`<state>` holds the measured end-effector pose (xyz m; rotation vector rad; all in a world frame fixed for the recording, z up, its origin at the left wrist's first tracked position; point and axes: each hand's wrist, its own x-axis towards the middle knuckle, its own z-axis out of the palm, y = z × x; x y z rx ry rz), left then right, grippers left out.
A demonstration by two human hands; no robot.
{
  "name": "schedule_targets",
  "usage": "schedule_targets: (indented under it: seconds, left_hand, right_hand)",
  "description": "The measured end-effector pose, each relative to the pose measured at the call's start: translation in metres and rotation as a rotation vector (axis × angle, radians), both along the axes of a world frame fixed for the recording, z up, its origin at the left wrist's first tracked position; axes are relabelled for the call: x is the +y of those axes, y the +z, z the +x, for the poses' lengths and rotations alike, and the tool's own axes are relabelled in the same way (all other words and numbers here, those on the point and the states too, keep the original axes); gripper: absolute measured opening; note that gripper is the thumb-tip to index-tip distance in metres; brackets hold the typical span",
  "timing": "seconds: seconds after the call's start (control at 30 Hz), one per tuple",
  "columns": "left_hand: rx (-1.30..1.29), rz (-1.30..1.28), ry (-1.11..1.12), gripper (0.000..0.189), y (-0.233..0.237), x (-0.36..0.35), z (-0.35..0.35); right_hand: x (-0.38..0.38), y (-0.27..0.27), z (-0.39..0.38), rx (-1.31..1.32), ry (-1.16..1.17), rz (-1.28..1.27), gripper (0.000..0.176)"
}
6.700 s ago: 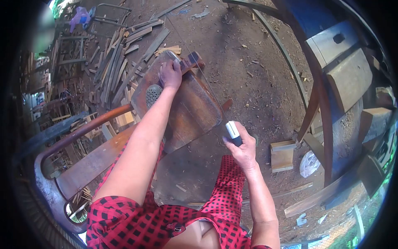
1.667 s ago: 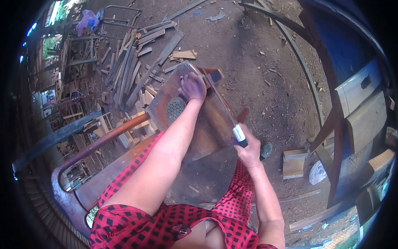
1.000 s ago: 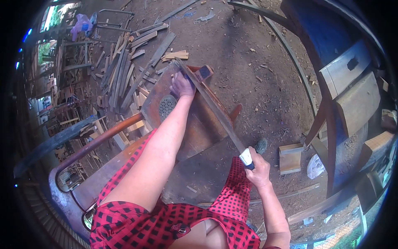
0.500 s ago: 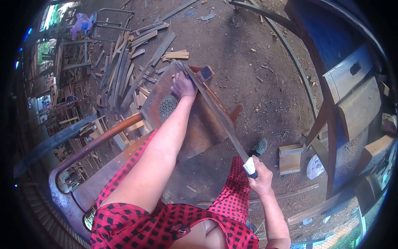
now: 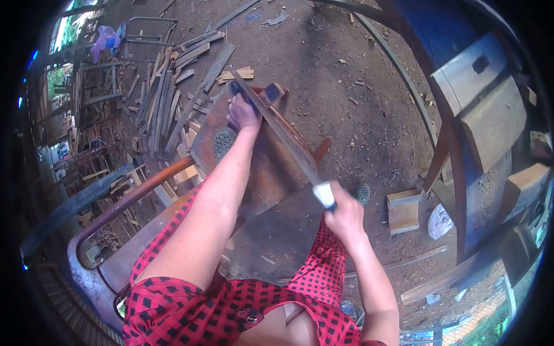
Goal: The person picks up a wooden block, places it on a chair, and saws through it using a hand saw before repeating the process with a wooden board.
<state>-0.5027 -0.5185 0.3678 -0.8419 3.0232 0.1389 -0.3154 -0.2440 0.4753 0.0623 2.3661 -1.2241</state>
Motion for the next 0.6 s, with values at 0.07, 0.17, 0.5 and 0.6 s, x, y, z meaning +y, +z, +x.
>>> schedule_targets:
  seconds: [0.07,0.17,0.5,0.6]
  left_hand:
    - [0.086,0.006,-0.031,0.036,0.001,0.001,-0.002]
    - [0.055,0.051,0.004,0.037,0.000,-0.002,-0.006]
    - [0.004,0.067,0.030,0.036,0.008,0.001,-0.007]
    - [0.002,0.053,0.021,0.037,0.005,-0.001,-0.004]
  right_hand:
    - [-0.012,-0.026,-0.016,0.097,-0.018,-0.007,0.054]
    - [-0.022,-0.038,-0.003,0.166,-0.063,-0.006,0.057]
    - [-0.019,-0.028,-0.009,0.225,-0.046,-0.074,0.061]
    - [-0.017,-0.031,-0.014,0.131,-0.038,-0.065,0.054]
